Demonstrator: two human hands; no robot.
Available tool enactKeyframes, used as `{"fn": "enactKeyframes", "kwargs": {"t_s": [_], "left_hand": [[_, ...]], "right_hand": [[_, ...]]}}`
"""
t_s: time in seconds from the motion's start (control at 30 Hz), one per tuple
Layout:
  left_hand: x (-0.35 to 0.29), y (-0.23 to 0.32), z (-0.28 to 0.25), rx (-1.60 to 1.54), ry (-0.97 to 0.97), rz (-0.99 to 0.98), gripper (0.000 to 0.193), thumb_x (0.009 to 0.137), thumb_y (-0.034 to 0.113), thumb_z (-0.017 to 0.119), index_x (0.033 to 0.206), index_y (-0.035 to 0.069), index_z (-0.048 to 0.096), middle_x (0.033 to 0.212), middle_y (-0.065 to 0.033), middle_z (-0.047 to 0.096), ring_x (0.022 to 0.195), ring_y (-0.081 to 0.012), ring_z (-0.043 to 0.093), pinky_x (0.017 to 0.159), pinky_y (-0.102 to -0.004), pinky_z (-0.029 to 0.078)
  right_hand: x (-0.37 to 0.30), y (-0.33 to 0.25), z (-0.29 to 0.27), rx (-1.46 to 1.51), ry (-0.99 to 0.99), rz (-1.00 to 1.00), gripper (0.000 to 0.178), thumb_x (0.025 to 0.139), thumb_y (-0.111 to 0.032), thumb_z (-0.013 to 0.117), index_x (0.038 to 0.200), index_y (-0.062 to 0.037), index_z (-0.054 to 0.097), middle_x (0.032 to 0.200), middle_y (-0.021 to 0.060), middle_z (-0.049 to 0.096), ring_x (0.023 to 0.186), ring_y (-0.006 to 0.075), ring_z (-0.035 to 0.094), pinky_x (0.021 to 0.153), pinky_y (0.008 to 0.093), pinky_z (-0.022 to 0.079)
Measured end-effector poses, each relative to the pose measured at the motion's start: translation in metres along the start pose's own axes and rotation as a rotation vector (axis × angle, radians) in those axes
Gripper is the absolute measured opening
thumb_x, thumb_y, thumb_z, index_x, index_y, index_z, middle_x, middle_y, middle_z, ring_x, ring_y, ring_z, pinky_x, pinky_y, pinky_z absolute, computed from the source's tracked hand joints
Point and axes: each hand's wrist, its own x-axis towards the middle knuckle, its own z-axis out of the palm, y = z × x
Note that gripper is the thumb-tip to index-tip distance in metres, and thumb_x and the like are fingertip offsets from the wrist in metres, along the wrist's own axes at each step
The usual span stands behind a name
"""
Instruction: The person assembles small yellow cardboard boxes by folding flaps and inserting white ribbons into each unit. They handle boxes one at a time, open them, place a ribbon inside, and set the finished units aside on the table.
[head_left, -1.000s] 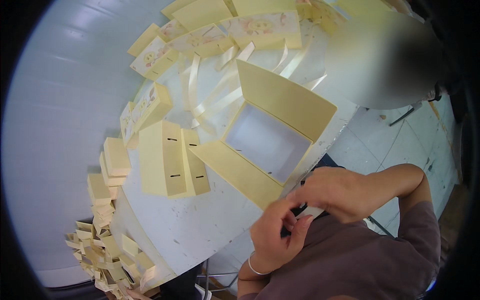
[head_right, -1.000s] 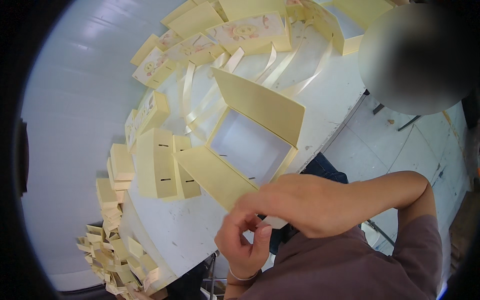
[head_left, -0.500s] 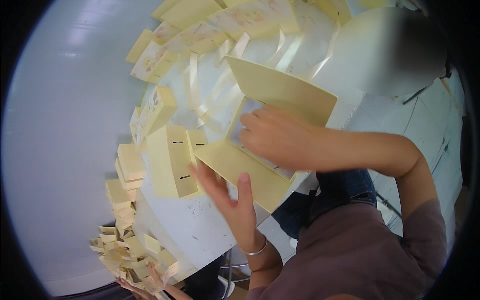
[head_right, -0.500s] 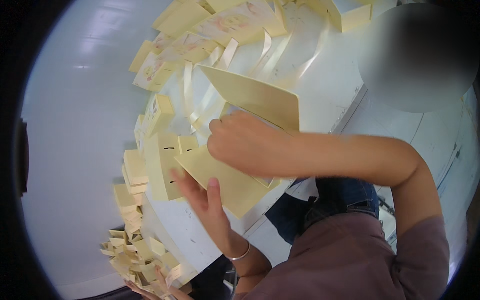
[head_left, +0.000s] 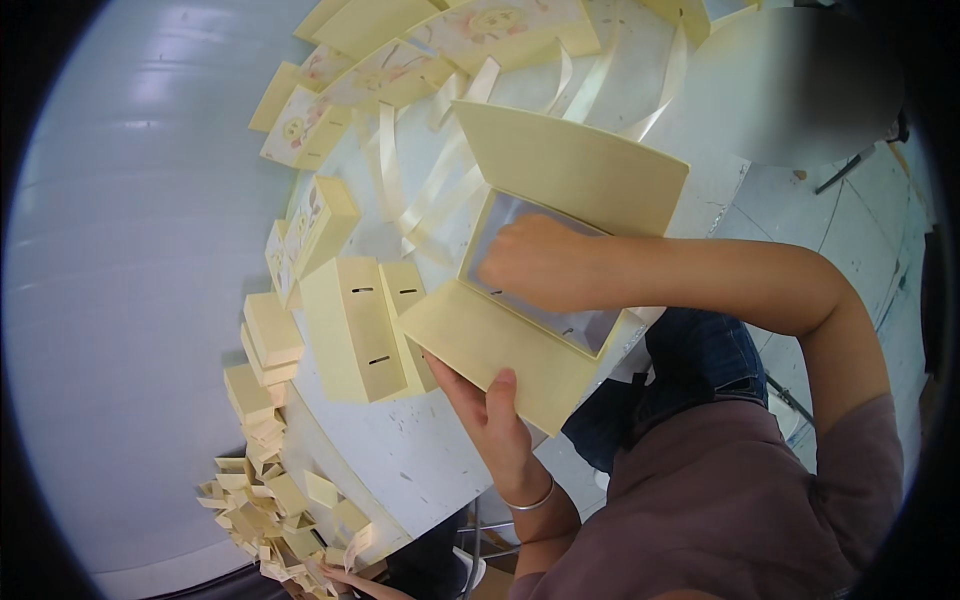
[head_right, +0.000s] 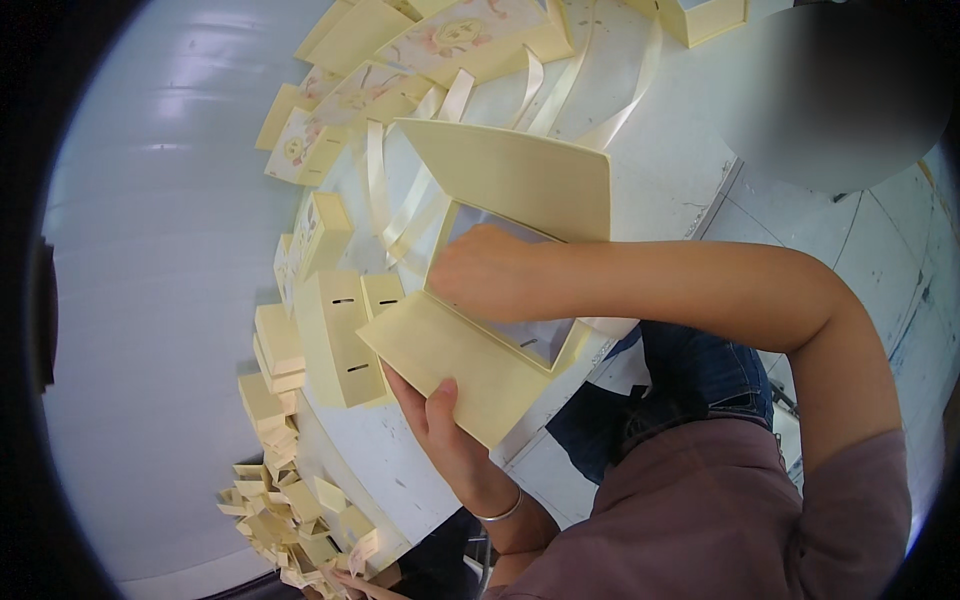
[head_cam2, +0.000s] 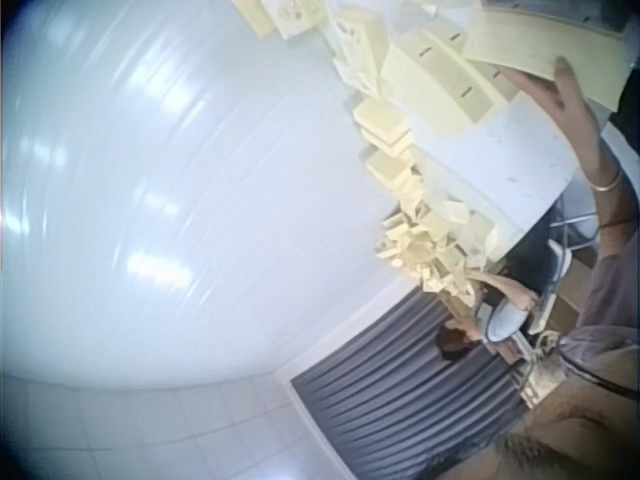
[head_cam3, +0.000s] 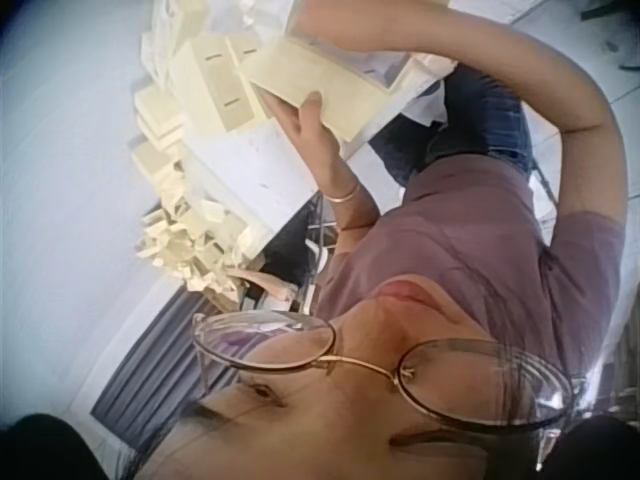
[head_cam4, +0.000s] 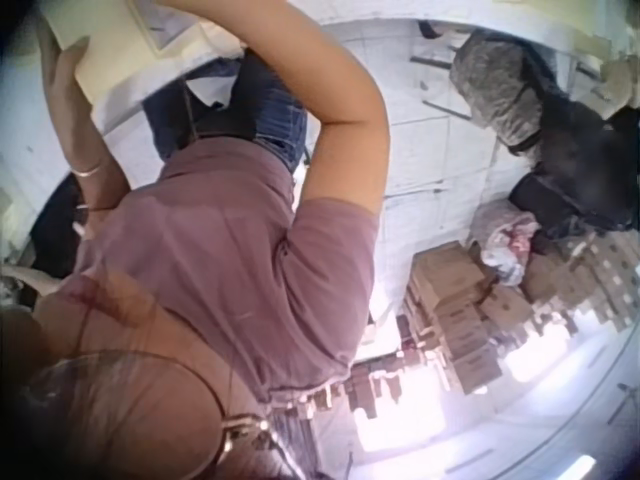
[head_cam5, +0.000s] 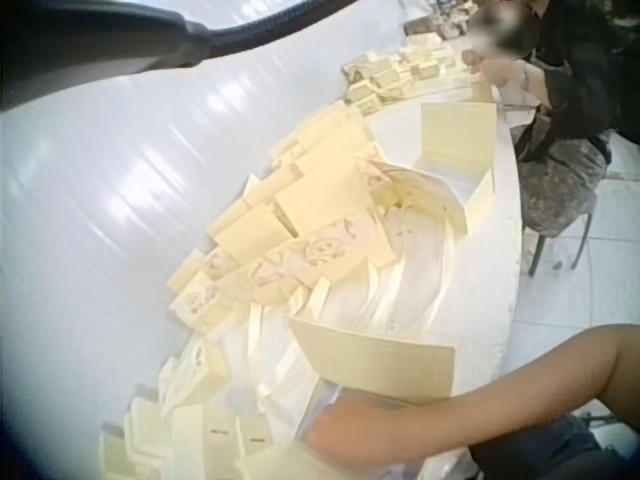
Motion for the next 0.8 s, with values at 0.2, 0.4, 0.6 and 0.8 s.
{"fn": "enactKeyframes", "kwargs": {"t_s": [0.2, 0.4, 0.6, 0.8], "left_hand": [[0.003, -0.003, -0.002, 0.026, -0.024, 0.014, 0.075, 0.069, 0.001, 0.045, 0.137, 0.0, 0.011, 0.133, -0.0152, 0.029, 0.12, -0.0233, 0.031, 0.1, -0.0319, 0.024], [-0.005, -0.011, -0.01, 0.024, -0.013, 0.023, 0.075, 0.072, 0.007, 0.049, 0.137, 0.001, 0.012, 0.134, -0.0154, 0.028, 0.12, -0.0246, 0.032, 0.1, -0.0334, 0.024], [0.011, -0.042, -0.035, -0.294, 0.017, -0.06, 0.051, 0.08, 0.019, 0.055, 0.124, 0.0, 0.037, 0.119, -0.0132, 0.047, 0.105, -0.0211, 0.048, 0.087, -0.0325, 0.038], [0.039, -0.052, -0.031, 0.742, 0.012, 0.264, 0.015, 0.078, 0.013, 0.056, 0.085, 0.0, 0.058, 0.077, -0.0105, 0.062, 0.072, -0.023, 0.059, 0.063, -0.0354, 0.045]], "right_hand": [[0.003, 0.006, 0.002, -0.028, -0.096, 0.129, 0.008, 0.064, -0.003, 0.054, 0.07, -0.002, 0.059, 0.068, 0.0172, 0.059, 0.067, 0.0338, 0.059, 0.057, 0.0405, 0.046], [0.011, 0.001, 0.004, 0.165, -0.141, 0.135, 0.011, 0.064, -0.008, 0.054, 0.068, 0.0005, 0.061, 0.068, 0.0176, 0.059, 0.062, 0.0331, 0.059, 0.052, 0.0411, 0.046], [0.015, 0.0, 0.019, 0.295, -0.104, 0.185, 0.011, 0.065, -0.009, 0.055, 0.073, -0.0042, 0.061, 0.071, 0.0163, 0.059, 0.069, 0.033, 0.058, 0.059, 0.0409, 0.044], [0.018, 0.001, 0.02, 0.35, -0.106, 0.187, 0.016, 0.066, -0.008, 0.057, 0.082, -0.0055, 0.059, 0.076, 0.0123, 0.061, 0.074, 0.032, 0.058, 0.063, 0.0387, 0.044]]}}
